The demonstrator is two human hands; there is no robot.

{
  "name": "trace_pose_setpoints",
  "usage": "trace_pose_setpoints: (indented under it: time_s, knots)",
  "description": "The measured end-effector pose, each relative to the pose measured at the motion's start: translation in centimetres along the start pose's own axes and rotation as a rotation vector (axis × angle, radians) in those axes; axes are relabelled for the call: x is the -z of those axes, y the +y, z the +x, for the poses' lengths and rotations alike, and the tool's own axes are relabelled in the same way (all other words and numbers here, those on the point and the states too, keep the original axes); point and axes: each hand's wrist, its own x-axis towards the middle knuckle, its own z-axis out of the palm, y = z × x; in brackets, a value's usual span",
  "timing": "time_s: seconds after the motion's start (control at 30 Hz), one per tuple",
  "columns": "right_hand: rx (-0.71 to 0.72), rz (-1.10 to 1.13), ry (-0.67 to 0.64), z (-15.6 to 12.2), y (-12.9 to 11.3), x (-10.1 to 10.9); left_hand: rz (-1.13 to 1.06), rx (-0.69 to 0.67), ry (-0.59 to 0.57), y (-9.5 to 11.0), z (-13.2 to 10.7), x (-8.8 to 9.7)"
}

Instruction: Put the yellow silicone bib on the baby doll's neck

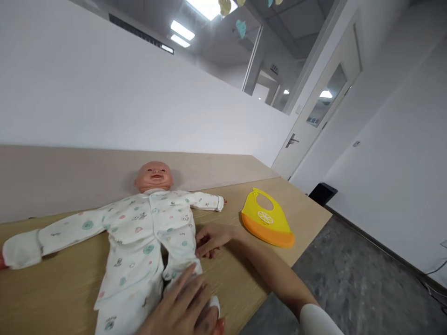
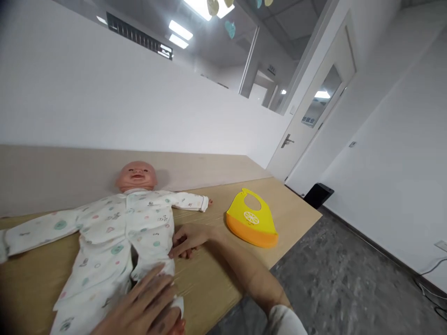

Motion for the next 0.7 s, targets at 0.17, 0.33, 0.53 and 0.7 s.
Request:
trace_pose_setpoints:
  time_s: [0.17, 0.33, 0.53, 0.7]
  knots:
    - [0.030, -0.001, 0.011, 0.0, 0.3, -0.1, -0.170, 0.135, -0.289, -1.5, 0.3, 1.8]
    - [0.060, -0.012, -0.004, -0.2, 0.2, 0.0, -0.276, 0.169, -0.317, -2.4, 0.6, 2.0]
    - [0.067, -0.018, 0.008, -0.2, 0.2, -0.1, -0.387, 0.193, -0.298, -3.7, 0.2, 1.7]
    - [0.033, -0.019, 0.019, -0.3, 0.1, -0.3, -0.473, 0.187, -0.308, -4.2, 0.5, 1.8]
